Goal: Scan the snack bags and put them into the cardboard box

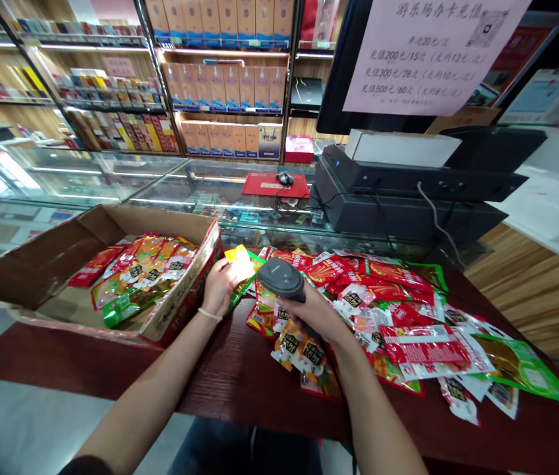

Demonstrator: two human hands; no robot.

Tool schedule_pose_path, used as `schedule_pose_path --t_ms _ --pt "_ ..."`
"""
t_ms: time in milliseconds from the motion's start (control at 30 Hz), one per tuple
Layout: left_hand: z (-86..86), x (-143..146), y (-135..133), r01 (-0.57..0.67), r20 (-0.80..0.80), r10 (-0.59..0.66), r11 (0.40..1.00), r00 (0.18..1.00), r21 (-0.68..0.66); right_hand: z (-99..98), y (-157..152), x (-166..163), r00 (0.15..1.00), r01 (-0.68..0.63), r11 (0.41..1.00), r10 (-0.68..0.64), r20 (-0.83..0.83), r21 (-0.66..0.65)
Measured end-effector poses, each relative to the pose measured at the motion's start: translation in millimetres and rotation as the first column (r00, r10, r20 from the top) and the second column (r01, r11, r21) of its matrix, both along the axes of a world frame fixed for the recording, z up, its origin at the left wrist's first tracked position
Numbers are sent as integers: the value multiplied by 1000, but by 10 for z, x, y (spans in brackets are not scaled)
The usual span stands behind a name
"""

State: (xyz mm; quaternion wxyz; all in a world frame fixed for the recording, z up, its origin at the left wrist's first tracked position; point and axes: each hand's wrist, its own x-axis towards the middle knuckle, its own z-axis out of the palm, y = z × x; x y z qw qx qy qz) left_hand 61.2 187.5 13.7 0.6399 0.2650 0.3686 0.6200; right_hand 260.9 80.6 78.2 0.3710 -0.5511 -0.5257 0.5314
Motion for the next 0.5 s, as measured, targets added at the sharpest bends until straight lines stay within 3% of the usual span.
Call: schedule_pose_path --t_ms 500 --pt "14 -10 -27 10 -58 -8 999 998 32 41 -37 18 996 52 999 -52 -79 6"
